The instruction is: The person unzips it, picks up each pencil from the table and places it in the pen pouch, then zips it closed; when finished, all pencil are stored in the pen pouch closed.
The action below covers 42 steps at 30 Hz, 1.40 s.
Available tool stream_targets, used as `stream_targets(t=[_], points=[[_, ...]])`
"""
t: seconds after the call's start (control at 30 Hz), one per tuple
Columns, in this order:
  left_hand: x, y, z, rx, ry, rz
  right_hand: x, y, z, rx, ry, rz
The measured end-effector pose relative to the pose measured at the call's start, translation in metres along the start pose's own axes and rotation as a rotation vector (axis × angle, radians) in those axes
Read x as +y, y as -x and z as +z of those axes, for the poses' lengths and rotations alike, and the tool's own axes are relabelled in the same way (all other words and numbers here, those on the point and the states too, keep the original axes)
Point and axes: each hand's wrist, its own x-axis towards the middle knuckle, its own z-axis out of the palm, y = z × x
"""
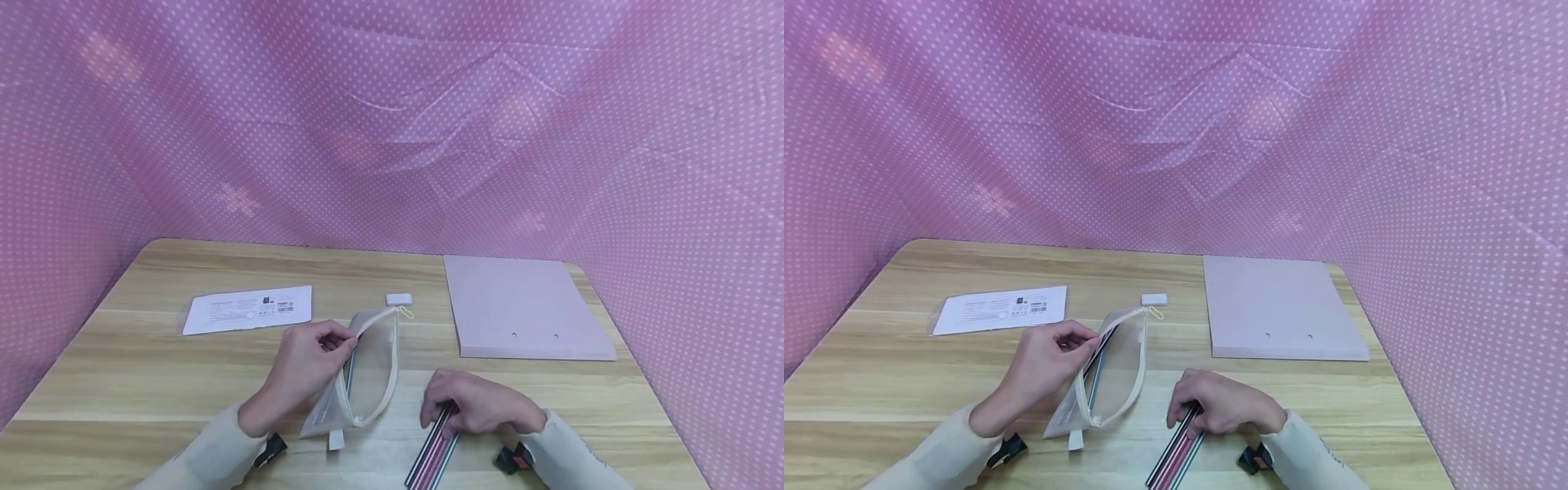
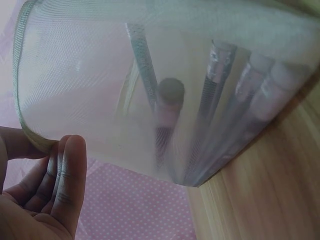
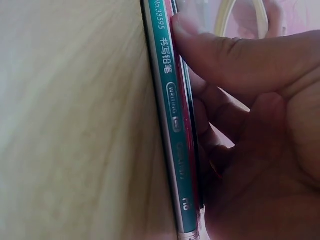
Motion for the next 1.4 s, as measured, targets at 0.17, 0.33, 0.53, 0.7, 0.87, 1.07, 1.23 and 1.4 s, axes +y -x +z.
stream_targets(t=[0.17,0.33,0.53,0.7,0.87,1.07,1.23,1.4], points=[[-0.001,0.000,0.000,-0.005,0.007,0.007,0.000,-0.001,0.000,0.006,-0.006,-0.028],[-0.002,0.000,0.001,-0.005,0.009,0.005,0.000,-0.002,0.000,0.013,-0.019,-0.054],[-0.002,0.000,0.001,-0.003,-0.001,-0.008,0.002,-0.003,0.000,0.008,-0.028,-0.062],[-0.001,0.001,0.001,0.000,-0.002,-0.014,0.001,-0.003,0.001,0.001,-0.040,-0.032],[-0.001,0.000,0.001,-0.003,-0.001,-0.017,-0.002,-0.003,-0.001,0.020,-0.065,-0.010],[-0.001,0.000,0.001,-0.007,0.004,-0.013,-0.009,-0.003,-0.008,0.135,-0.120,0.060],[-0.001,0.000,0.000,-0.012,0.008,-0.021,-0.018,-0.007,-0.017,0.213,-0.207,0.120],[-0.001,0.001,-0.001,-0.012,0.009,-0.039,-0.026,-0.014,-0.023,0.256,-0.299,0.177]])
